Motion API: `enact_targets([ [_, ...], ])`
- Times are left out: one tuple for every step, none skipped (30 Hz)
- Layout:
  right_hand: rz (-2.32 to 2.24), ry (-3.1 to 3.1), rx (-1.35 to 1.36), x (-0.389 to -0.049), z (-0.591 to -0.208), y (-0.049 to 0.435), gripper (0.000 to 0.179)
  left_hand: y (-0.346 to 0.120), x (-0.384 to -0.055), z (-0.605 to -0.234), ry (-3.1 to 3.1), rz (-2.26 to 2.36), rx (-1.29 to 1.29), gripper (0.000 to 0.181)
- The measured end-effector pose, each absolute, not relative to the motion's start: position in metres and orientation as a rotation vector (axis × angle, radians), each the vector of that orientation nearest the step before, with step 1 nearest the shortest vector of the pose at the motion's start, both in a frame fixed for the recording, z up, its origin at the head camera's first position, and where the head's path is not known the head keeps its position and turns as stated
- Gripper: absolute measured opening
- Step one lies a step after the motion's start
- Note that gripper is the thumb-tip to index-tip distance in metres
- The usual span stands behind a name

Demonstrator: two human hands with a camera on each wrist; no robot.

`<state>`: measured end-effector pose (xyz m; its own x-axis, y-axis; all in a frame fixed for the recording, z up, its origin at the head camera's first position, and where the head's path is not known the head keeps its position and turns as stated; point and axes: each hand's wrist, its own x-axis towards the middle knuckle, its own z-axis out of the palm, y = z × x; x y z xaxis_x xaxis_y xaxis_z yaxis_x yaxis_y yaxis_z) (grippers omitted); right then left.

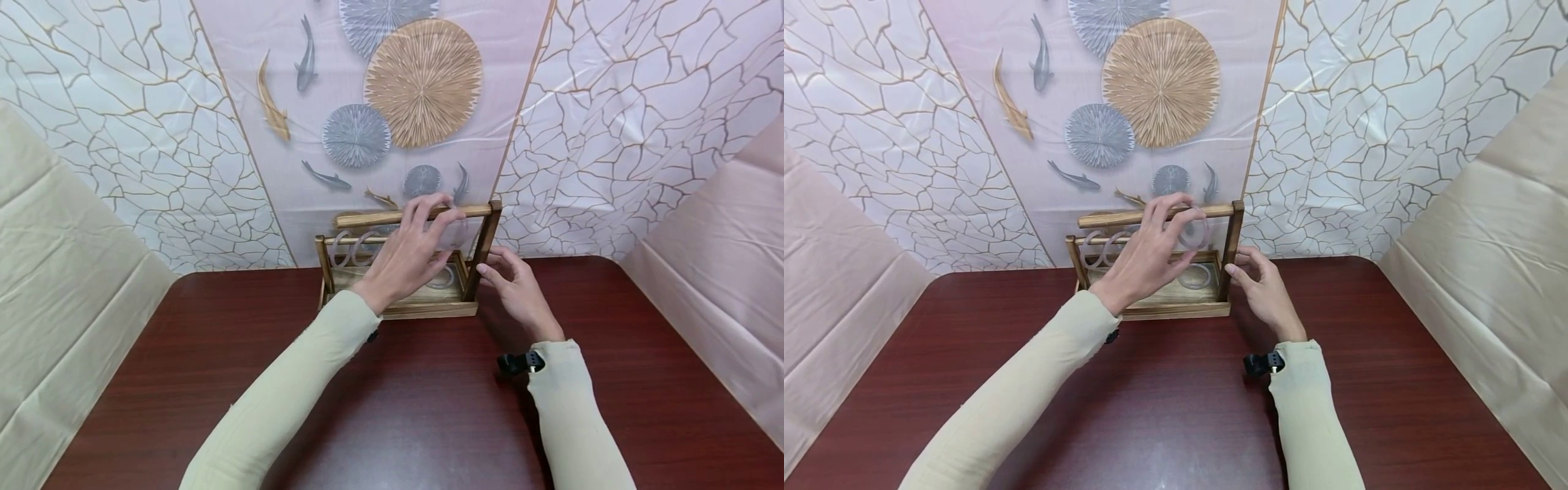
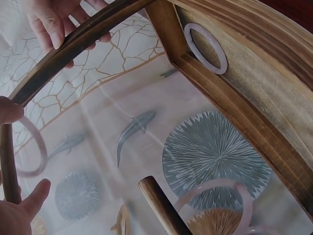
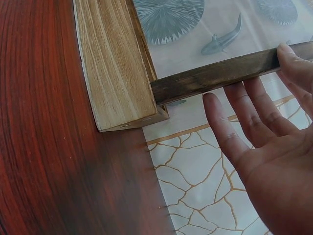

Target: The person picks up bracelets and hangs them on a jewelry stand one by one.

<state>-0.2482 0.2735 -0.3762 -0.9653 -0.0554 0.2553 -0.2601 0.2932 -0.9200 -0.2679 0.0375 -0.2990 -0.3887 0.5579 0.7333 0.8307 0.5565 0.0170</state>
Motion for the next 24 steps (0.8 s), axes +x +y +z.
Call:
enact_targets([
  [1.747,-2.38,0.292,-0.248,-0.376,0.274,0.045,0.037,-0.268,-0.298,-2.103,-0.503,-1.111,0.067],
  [1.745,-2.382,0.289,-0.248,-0.377,0.274,0.045,0.036,-0.267,-0.298,-2.107,-0.503,-1.111,0.067],
  [1.743,-2.383,0.288,-0.248,-0.377,0.274,0.046,0.035,-0.267,-0.297,-2.112,-0.5,-1.11,0.067],
  [1.744,-2.384,0.286,-0.248,-0.377,0.274,0.046,0.034,-0.266,-0.297,-2.117,-0.496,-1.109,0.067],
  [1.741,-2.387,0.286,-0.248,-0.377,0.275,0.047,0.033,-0.265,-0.296,-2.124,-0.491,-1.107,0.067],
  [1.74,-2.388,0.287,-0.248,-0.377,0.275,0.047,0.032,-0.264,-0.296,-2.129,-0.486,-1.106,0.068],
  [1.741,-2.391,0.29,-0.248,-0.378,0.275,0.048,0.031,-0.263,-0.296,-2.135,-0.483,-1.104,0.069],
  [1.743,-2.392,0.29,-0.248,-0.378,0.275,0.048,0.029,-0.262,-0.296,-2.139,-0.479,-1.103,0.069],
  [1.744,-2.394,0.29,-0.248,-0.378,0.275,0.049,0.028,-0.261,-0.296,-2.143,-0.471,-1.103,0.068],
  [1.746,-2.396,0.288,-0.248,-0.378,0.275,0.049,0.026,-0.26,-0.295,-2.145,-0.464,-1.102,0.068],
  [1.744,-2.398,0.287,-0.248,-0.378,0.275,0.05,0.024,-0.259,-0.296,-2.146,-0.457,-1.102,0.067],
  [1.743,-2.4,0.284,-0.249,-0.378,0.275,0.05,0.022,-0.257,-0.296,-2.145,-0.448,-1.1,0.066],
  [1.742,-2.402,0.282,-0.249,-0.378,0.275,0.05,0.02,-0.256,-0.296,-2.144,-0.437,-1.098,0.065],
  [1.74,-2.404,0.28,-0.249,-0.378,0.275,0.05,0.018,-0.255,-0.296,-2.14,-0.429,-1.095,0.065],
  [1.736,-2.407,0.278,-0.249,-0.378,0.275,0.05,0.015,-0.254,-0.296,-2.136,-0.42,-1.092,0.065],
  [1.736,-2.406,0.278,-0.249,-0.378,0.275,0.05,0.013,-0.252,-0.297,-2.13,-0.416,-1.089,0.065],
  [1.734,-2.406,0.278,-0.249,-0.378,0.275,0.05,0.011,-0.252,-0.297,-2.124,-0.409,-1.085,0.064],
  [1.734,-2.405,0.279,-0.249,-0.378,0.275,0.05,0.008,-0.251,-0.297,-2.118,-0.399,-1.08,0.064],
  [1.731,-2.406,0.279,-0.249,-0.378,0.275,0.05,0.006,-0.25,-0.298,-2.111,-0.393,-1.078,0.063],
  [1.73,-2.405,0.28,-0.249,-0.378,0.274,0.05,0.004,-0.249,-0.298,-2.102,-0.388,-1.074,0.062],
  [1.73,-2.404,0.281,-0.249,-0.378,0.274,0.049,0.002,-0.248,-0.298,-2.095,-0.384,-1.07,0.061],
  [1.73,-2.402,0.282,-0.249,-0.378,0.274,0.049,0.0,-0.247,-0.298,-2.087,-0.377,-1.065,0.059],
  [1.729,-2.402,0.281,-0.249,-0.378,0.274,0.049,-0.001,-0.247,-0.299,-2.081,-0.369,-1.061,0.057],
  [1.728,-2.402,0.281,-0.249,-0.378,0.274,0.049,-0.003,-0.246,-0.299,-2.073,-0.362,-1.061,0.055],
])
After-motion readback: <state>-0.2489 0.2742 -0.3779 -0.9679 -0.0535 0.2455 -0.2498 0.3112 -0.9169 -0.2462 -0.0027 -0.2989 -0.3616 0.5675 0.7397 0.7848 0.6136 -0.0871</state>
